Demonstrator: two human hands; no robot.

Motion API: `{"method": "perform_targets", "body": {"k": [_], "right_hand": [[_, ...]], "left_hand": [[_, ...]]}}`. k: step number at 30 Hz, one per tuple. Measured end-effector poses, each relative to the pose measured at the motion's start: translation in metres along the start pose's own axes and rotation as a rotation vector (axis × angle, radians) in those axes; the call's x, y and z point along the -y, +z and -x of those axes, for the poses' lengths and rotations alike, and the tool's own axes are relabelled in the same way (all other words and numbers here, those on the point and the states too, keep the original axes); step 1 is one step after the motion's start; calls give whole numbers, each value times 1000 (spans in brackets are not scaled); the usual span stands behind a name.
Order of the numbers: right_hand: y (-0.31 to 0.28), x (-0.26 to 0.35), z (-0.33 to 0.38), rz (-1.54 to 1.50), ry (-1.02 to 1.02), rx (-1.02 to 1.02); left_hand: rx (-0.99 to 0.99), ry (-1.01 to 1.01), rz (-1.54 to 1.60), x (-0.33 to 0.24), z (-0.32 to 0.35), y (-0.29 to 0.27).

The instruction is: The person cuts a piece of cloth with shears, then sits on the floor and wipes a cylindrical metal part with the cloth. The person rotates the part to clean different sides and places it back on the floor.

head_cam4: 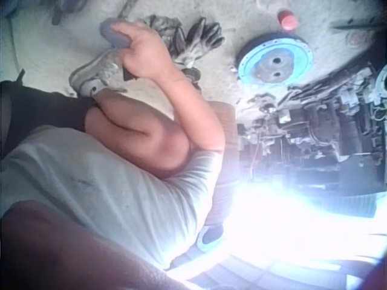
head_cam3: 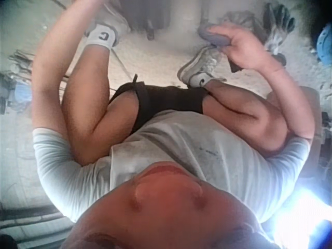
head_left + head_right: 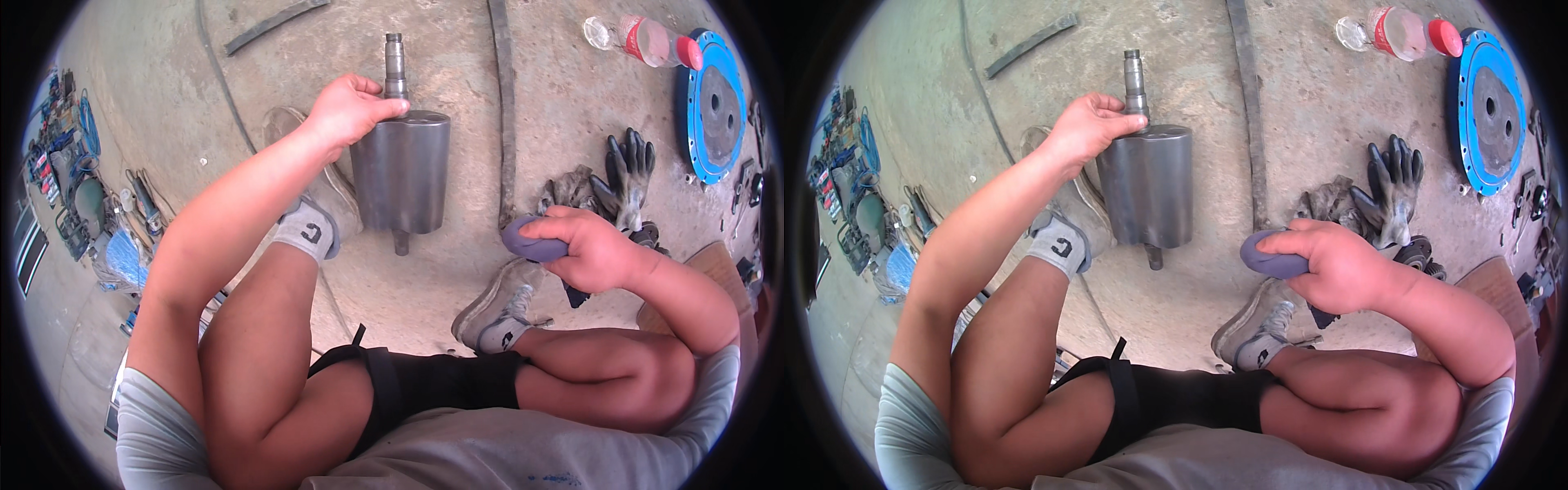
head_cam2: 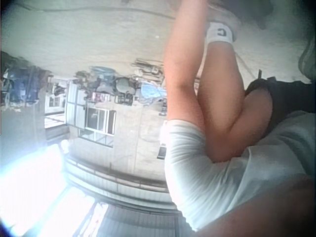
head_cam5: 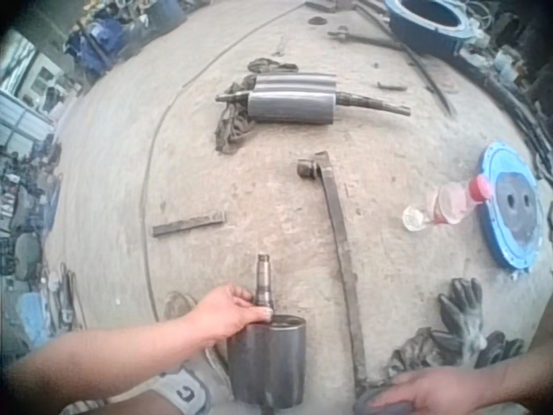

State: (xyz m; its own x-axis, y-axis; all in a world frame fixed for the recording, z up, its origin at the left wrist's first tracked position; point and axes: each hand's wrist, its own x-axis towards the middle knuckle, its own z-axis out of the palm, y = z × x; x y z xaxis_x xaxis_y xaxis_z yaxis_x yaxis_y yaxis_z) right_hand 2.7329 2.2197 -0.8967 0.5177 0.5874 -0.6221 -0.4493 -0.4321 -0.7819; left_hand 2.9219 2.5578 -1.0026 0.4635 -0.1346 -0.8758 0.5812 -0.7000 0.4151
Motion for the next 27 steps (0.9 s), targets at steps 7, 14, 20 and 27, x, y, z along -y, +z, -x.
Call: {"method": "perform_targets", "body": {"k": [7, 14, 20, 27], "right_hand": [[-1, -8, -4, -19, 36, 9], [1, 0, -6, 37, 53, 2], [2, -2, -6, 54, 52, -8], [3, -4, -9, 48, 54, -13]], "left_hand": [[-50, -47, 60, 3, 1, -23], [119, -20, 83, 2, -2, -17], [59, -15, 192, 7, 1, -16], [23, 19, 187, 14, -2, -29]]}}
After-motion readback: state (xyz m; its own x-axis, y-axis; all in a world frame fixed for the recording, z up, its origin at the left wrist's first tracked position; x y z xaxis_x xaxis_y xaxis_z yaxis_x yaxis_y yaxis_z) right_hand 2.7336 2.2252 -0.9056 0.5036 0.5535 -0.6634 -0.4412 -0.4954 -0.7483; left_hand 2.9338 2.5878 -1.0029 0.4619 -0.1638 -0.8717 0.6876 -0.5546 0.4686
